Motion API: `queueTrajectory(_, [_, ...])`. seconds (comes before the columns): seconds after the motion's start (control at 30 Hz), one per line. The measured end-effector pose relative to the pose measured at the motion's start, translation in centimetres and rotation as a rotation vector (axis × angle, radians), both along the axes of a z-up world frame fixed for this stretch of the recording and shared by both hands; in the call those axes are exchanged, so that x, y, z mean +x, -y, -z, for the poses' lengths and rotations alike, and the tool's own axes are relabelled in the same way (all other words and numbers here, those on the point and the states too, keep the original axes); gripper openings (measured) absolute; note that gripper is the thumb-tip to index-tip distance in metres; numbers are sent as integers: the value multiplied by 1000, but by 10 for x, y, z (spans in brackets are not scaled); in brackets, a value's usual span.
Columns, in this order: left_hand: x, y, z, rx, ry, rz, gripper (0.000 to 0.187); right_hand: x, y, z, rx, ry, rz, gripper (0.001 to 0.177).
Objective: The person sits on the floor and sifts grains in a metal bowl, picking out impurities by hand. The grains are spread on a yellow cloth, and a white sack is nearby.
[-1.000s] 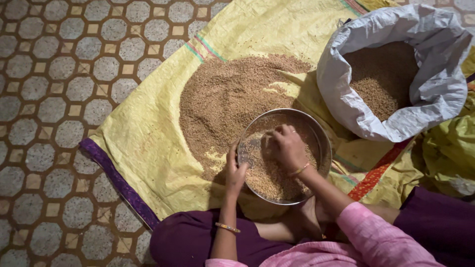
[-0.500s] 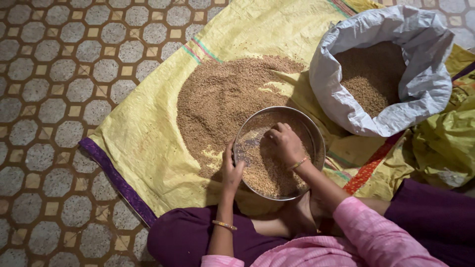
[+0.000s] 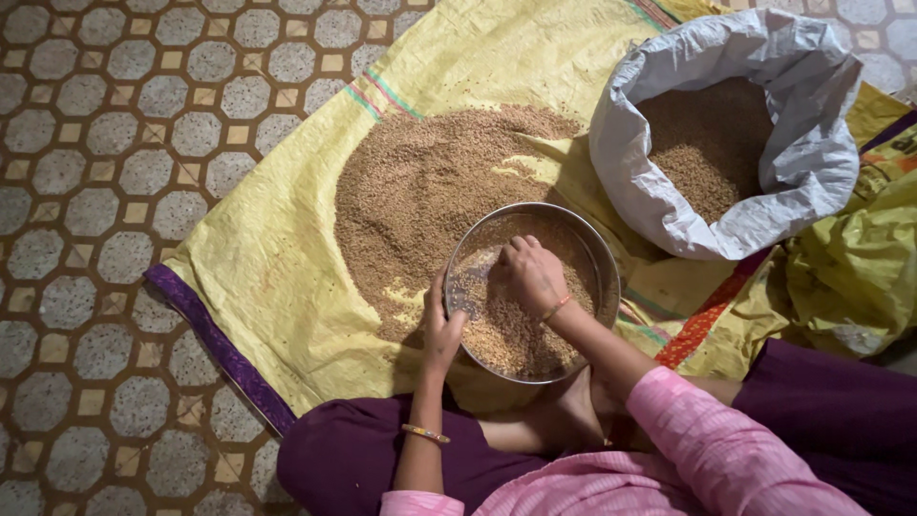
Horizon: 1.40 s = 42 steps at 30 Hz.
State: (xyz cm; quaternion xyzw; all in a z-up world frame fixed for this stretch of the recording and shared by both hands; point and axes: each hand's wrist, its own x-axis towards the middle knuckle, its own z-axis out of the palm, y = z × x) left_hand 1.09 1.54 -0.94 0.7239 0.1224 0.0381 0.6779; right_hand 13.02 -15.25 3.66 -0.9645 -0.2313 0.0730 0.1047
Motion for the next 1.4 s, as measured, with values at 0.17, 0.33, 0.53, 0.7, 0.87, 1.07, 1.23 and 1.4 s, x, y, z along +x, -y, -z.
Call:
queueTrajectory(0.17, [2,2,-2,44,26,-10,90,-4,12,11,202,28,66,25])
queueTrajectory(0.33, [0,4,-16,-27,12,5,88,-12,26,0,404,78,3,24])
queueTrajectory(0.53, [1,2,-14,-2,-10,15,87,-10,12,-1,408,129,-100,32])
queueTrajectory(0.7, [1,1,-1,60,-24,15,86,-13,2,8,335,115,-42,19])
queueTrajectory(0.87, [0,-2,-5,133,61,33,88,-11,7,15,274,134,-102,30])
queueTrajectory(1.07, [0,-2,-9,133,31,25,86,-4,45,8,498,48,41,20])
queueTrajectory(1.23, [1,-1,-11,69,18,40,87,8,68,10,523,220,81,12])
queueTrajectory(1.4, [-1,-1,-7,55,-15,49,87,13,65,30,418,333,173,8])
